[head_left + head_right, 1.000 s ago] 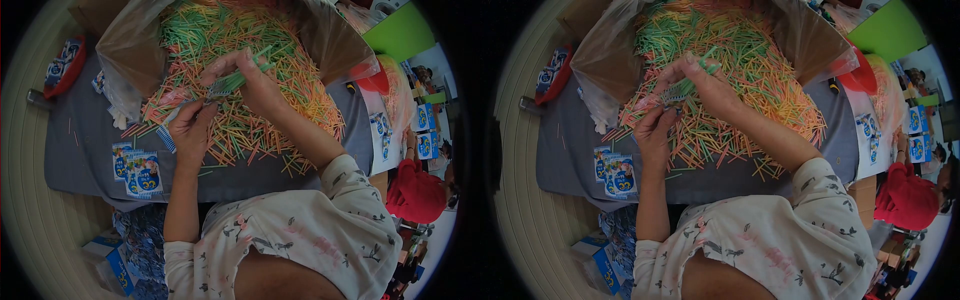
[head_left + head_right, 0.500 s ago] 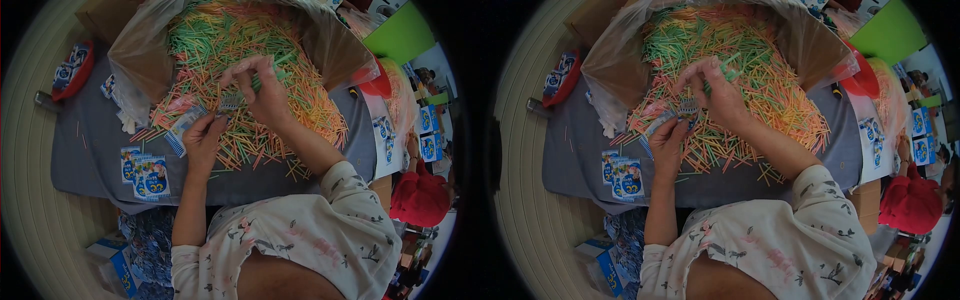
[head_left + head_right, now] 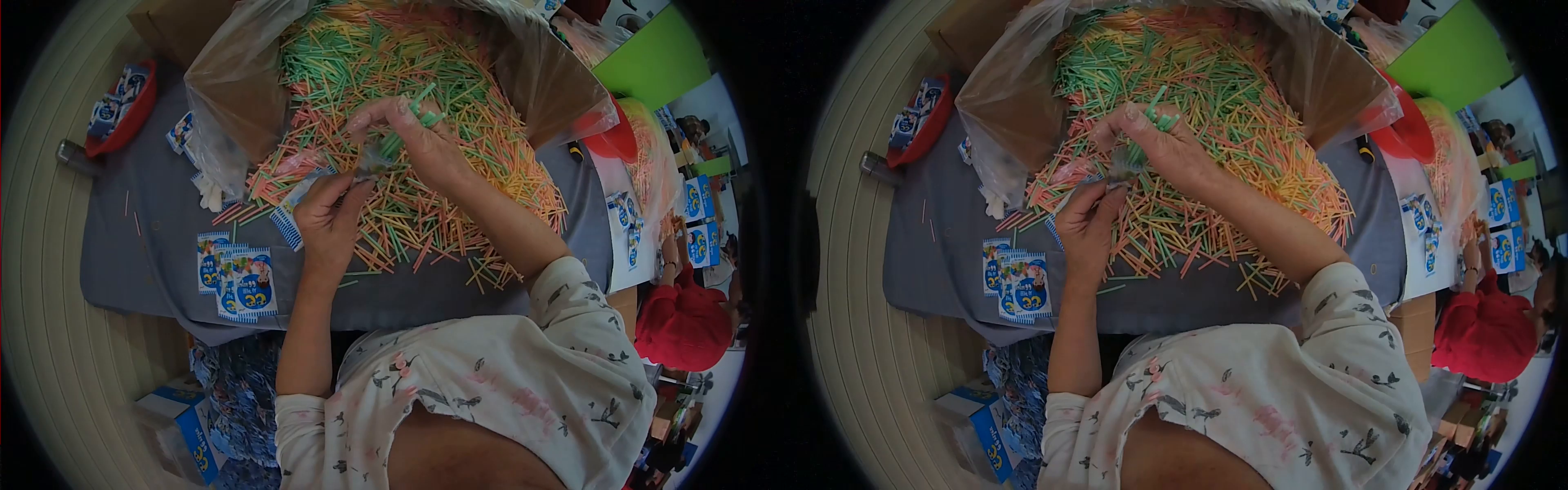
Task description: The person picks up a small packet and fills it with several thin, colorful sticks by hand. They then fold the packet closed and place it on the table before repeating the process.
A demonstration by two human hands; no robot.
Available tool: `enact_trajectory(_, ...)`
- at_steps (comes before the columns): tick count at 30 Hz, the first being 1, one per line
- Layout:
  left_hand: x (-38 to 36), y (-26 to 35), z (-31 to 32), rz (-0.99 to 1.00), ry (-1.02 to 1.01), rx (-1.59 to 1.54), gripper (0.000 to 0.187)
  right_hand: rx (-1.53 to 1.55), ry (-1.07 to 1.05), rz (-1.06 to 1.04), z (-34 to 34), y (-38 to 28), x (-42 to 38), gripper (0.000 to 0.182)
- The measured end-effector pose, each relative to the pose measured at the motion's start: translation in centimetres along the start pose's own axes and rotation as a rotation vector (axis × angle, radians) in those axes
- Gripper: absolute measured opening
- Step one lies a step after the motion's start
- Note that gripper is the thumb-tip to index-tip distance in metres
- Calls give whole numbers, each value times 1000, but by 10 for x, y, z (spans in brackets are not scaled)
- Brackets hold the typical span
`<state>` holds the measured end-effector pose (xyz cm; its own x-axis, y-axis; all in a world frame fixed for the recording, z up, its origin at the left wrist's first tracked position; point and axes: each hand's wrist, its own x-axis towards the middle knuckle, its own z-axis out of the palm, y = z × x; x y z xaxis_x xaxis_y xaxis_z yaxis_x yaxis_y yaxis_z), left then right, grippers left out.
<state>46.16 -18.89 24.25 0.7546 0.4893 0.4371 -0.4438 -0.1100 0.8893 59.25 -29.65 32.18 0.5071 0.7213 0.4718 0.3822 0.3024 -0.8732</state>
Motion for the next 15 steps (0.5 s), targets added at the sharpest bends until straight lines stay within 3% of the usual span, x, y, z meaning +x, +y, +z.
enact_trajectory(3,5,1,3,88,-17,133,18,-11,-44,-51,1,11,2,52)
enact_trajectory(8,7,-4,12,-175,59,-234,20,-152,-149,-42,-6,-2,6,59)
enact_trajectory(12,14,-4,14,-328,49,-379,28,34,-55,-42,-12,0,10,58)
enact_trajectory(14,17,-7,17,-243,22,-338,35,55,-54,-7,-10,-7,11,58)
enact_trajectory(15,20,-10,22,-200,-5,-322,39,-22,-177,-27,-13,-2,13,58)
